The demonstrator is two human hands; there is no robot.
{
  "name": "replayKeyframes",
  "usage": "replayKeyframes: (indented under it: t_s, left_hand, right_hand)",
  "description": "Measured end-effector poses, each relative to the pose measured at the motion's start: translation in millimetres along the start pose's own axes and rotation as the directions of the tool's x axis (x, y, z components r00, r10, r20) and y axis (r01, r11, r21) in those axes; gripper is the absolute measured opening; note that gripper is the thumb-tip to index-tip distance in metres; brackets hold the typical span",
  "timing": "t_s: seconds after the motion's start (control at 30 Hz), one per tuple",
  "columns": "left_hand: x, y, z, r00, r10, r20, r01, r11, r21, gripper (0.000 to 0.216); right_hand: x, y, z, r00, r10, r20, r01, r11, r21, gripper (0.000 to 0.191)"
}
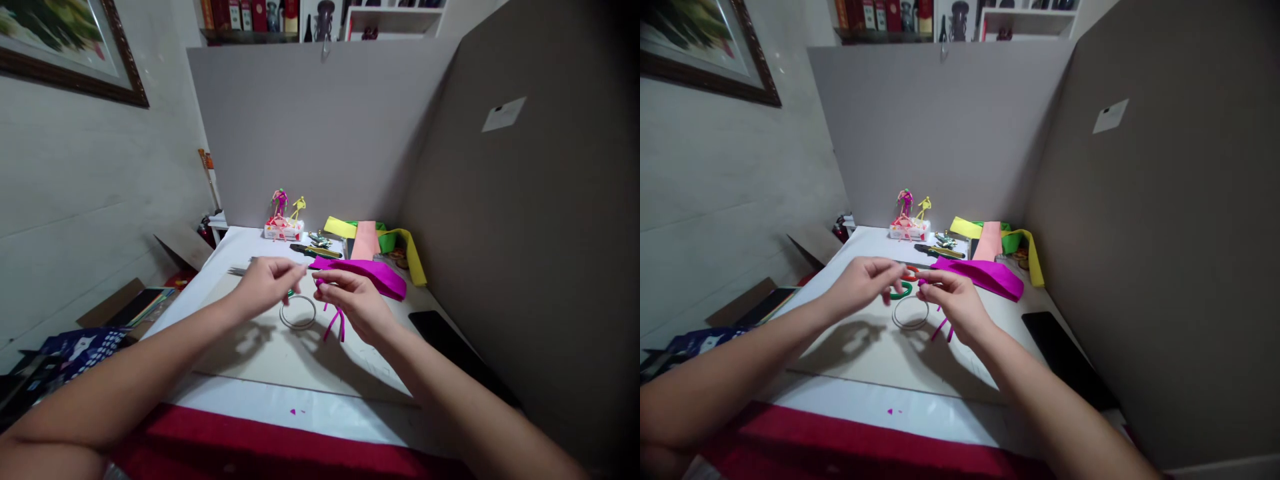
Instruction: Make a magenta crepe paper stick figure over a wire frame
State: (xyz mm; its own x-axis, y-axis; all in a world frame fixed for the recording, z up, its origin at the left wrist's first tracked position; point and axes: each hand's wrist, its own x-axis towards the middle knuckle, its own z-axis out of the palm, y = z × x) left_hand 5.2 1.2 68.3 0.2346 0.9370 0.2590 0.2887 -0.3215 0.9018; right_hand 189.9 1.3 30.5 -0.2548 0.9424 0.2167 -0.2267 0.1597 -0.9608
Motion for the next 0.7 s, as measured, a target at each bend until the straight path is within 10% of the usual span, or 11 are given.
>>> replayKeyframes:
  t_s: [0.33,0.7]
  left_hand:
    - [-11.4,-32.7,27.7,0.937,-0.181,0.300,0.131,0.975,0.178,0.034]
    - [-1.6,-50.7,25.4,0.864,-0.318,0.390,0.357,0.933,-0.030,0.033]
  right_hand:
    - [-19.3,24.5,-4.0,0.994,-0.103,-0.026,0.091,0.949,-0.303,0.011]
    - [-18.8,37.3,-10.1,0.986,0.164,0.022,-0.160,0.980,-0.122,0.023]
